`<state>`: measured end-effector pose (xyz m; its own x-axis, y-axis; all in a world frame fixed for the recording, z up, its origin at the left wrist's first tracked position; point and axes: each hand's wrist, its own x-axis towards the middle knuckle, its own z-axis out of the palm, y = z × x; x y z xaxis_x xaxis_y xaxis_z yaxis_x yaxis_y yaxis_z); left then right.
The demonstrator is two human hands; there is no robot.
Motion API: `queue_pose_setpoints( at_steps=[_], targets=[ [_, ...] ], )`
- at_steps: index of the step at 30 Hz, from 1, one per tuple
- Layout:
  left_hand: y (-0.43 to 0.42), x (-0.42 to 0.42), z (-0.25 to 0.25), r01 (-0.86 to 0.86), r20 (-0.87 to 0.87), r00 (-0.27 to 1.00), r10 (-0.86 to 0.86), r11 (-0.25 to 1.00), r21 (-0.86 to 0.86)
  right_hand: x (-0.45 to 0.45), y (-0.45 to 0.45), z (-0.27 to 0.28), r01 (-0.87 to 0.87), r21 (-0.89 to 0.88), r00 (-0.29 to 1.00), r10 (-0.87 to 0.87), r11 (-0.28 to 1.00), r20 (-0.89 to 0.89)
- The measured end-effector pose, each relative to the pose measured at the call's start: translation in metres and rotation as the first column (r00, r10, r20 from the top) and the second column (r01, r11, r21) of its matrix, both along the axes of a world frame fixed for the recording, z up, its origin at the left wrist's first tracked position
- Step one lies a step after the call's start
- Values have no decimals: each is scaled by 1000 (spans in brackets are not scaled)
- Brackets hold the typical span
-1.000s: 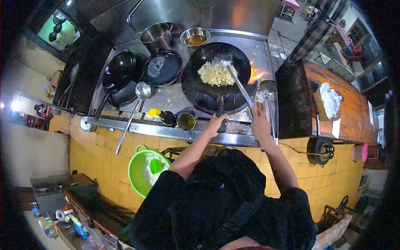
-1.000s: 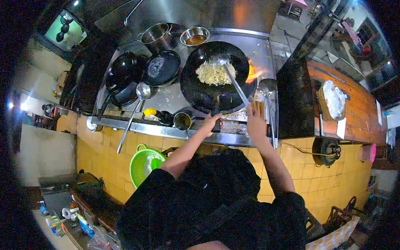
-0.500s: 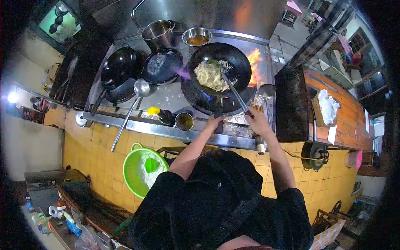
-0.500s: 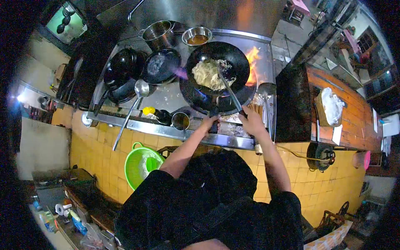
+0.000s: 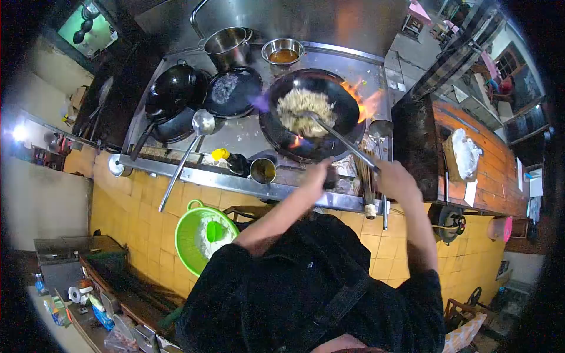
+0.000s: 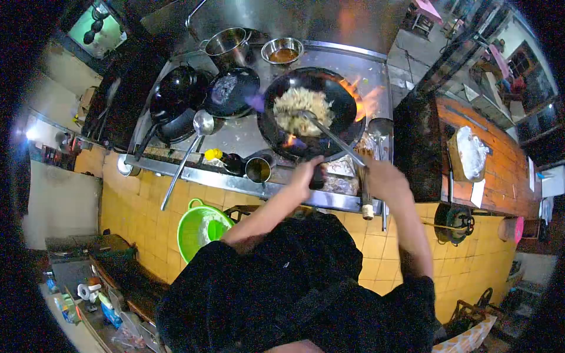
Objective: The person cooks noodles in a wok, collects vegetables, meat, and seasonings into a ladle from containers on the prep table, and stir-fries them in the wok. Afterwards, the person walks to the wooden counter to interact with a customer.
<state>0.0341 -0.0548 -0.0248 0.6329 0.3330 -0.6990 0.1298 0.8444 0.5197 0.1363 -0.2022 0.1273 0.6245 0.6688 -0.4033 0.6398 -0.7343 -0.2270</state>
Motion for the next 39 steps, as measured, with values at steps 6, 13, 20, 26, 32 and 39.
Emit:
queue_pose_setpoints(
  at_steps=[6, 13, 20, 26, 32, 39],
  targets=[
    [23, -23, 54, 266, 247, 954, -172, 867, -421, 2, -32, 6, -156, 110, 983, 165, 982, -76],
    [-46, -63, 63, 338, 31, 941, -337, 932, -134, -29, -38, -12, -79, 22, 990, 76, 997, 122],
    [19, -30, -9, 200, 29, 979, -201, 980, 13, -33, -42, -47, -84, -19, 986, 85, 996, 141],
    [-41, -68, 66, 410, -2, 912, -410, 912, -5, -38, -40, -32, -88, 47, 990, 82, 995, 114],
    [3, -37, -1, 291, -59, 956, -286, 948, 132, -44, -39, -61, -177, 3, 958, 172, 984, 230],
    [-26, -53, 55, 445, -119, 890, -439, 895, 24, -40, -46, -38, -181, 115, 975, 164, 977, 148]
  ],
)
